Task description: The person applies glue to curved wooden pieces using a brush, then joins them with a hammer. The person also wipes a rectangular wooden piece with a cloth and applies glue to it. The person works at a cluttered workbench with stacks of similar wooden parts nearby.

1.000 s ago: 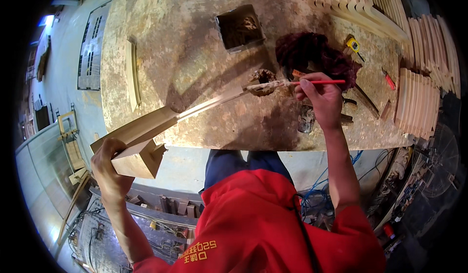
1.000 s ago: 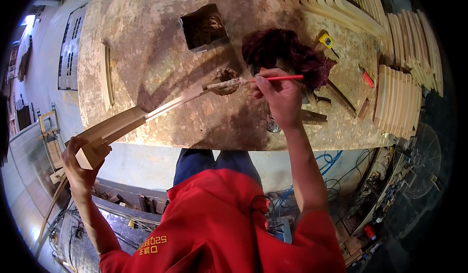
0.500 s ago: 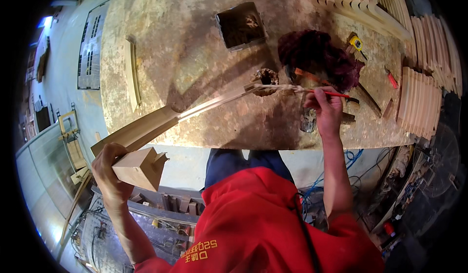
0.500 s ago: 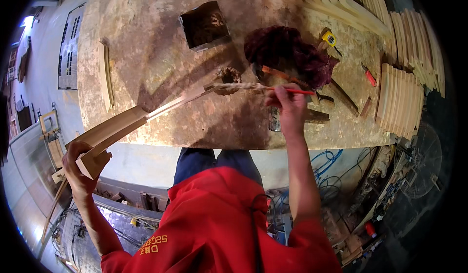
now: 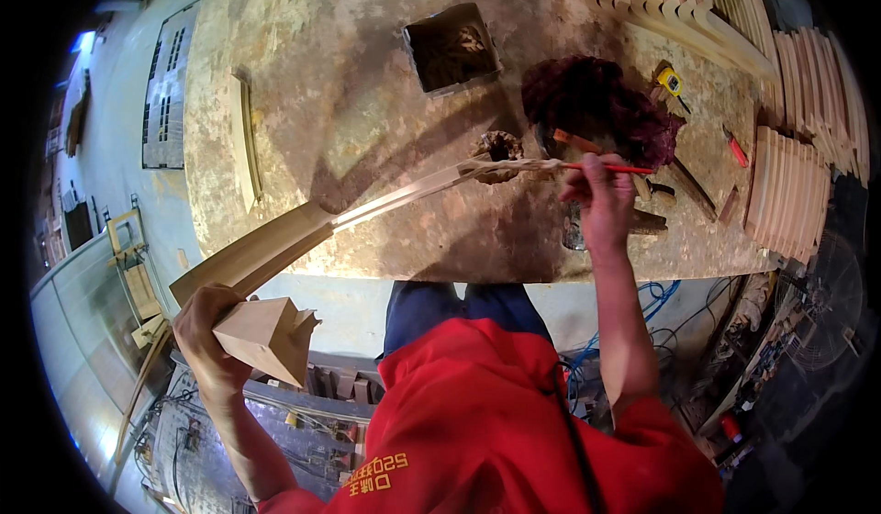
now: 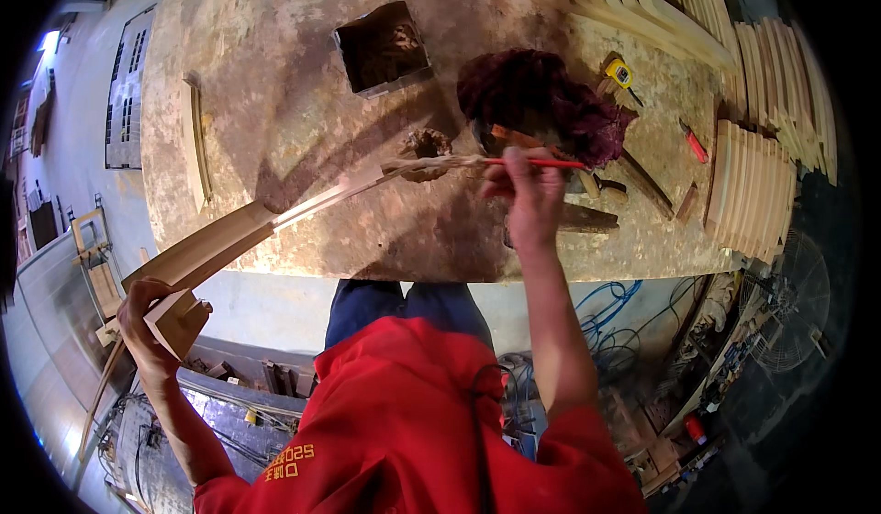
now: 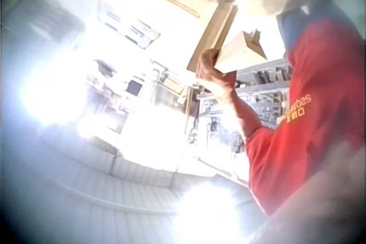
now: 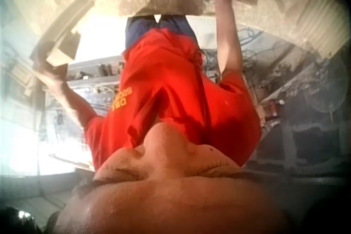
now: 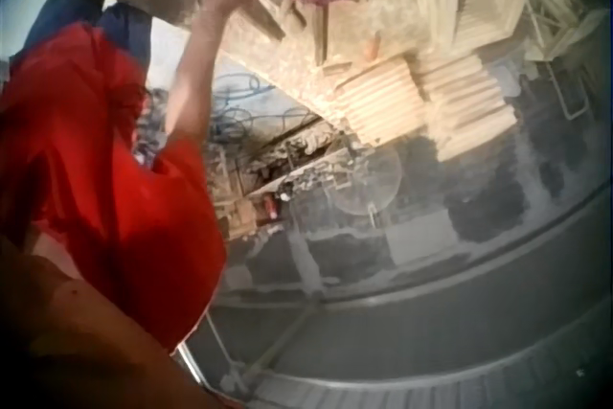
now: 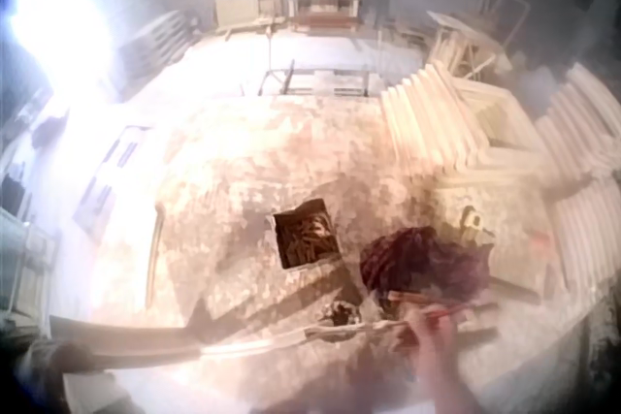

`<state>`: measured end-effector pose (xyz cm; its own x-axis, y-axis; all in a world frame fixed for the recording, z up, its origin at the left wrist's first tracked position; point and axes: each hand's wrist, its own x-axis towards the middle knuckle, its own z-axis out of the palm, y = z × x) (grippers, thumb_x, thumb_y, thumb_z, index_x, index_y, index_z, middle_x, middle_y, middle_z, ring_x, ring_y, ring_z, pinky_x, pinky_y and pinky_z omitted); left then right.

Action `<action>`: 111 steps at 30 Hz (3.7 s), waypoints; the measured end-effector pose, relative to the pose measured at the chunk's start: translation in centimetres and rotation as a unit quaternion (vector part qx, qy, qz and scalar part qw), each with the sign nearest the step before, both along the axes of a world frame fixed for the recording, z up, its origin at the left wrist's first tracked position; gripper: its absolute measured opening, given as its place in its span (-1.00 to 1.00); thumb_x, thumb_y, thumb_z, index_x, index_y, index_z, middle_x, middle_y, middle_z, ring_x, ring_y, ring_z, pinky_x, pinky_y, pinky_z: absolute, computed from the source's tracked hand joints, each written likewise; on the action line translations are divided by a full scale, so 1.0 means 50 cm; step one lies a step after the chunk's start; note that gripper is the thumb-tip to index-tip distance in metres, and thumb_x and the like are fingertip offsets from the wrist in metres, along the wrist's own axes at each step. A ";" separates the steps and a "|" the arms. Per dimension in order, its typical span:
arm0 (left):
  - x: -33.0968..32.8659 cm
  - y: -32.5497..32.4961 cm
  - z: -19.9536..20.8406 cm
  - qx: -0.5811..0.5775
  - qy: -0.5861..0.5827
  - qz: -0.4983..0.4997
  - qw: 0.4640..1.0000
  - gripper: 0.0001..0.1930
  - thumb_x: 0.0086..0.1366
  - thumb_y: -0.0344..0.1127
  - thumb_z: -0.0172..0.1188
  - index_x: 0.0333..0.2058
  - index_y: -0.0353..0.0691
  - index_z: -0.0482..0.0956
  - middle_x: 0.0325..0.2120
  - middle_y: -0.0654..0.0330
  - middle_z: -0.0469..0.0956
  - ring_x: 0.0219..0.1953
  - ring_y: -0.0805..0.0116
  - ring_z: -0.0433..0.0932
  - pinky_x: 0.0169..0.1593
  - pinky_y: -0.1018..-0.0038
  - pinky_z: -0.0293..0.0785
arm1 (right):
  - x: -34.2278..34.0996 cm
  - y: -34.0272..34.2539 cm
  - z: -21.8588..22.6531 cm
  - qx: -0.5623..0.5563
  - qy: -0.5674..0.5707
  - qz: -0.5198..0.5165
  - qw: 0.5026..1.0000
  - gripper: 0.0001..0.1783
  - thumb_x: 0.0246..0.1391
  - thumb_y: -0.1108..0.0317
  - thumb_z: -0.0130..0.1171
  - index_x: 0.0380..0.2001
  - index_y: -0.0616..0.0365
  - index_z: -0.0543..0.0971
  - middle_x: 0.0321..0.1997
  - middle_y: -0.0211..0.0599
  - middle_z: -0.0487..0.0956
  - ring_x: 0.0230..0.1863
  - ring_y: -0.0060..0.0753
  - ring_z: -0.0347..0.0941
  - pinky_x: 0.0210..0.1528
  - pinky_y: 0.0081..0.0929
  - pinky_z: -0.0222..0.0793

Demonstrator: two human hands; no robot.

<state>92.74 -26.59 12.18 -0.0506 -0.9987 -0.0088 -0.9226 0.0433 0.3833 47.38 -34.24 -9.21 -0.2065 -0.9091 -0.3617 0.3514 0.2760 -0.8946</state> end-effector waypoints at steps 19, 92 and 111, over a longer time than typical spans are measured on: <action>-0.002 0.011 0.006 0.006 0.001 0.003 1.000 -0.63 -0.09 -0.37 0.54 -0.38 -0.24 0.48 -0.53 0.08 0.55 -0.52 0.17 0.57 -0.39 0.40 0.43 | 0.037 0.060 0.100 -0.139 0.181 0.026 0.973 -0.85 0.45 0.39 0.18 -0.15 0.28 0.50 -0.21 -0.16 0.65 -0.27 -0.48 0.64 -0.17 -0.51 0.63; -0.046 0.127 0.074 0.047 0.163 0.336 0.926 -0.60 0.42 -0.50 0.29 0.18 -0.38 0.48 -0.01 0.08 0.60 -0.04 0.35 0.57 0.12 0.41 0.52 | 0.468 0.139 0.305 -0.246 -0.036 0.306 0.919 -0.24 0.10 0.16 0.54 0.19 0.28 0.36 0.15 0.03 0.46 0.12 -0.17 0.56 0.08 -0.33 0.57; 0.354 -0.016 -0.073 0.083 0.383 0.148 0.908 -0.13 0.13 0.25 0.54 0.23 -0.23 0.46 0.16 0.07 0.54 0.31 0.22 0.45 0.48 0.21 0.23 | 0.432 -0.014 0.384 -0.204 -0.524 0.453 0.692 -0.66 -0.29 0.54 0.35 -0.41 0.12 0.42 -0.42 -0.41 0.49 -0.48 -0.62 0.40 -0.51 -0.56 0.34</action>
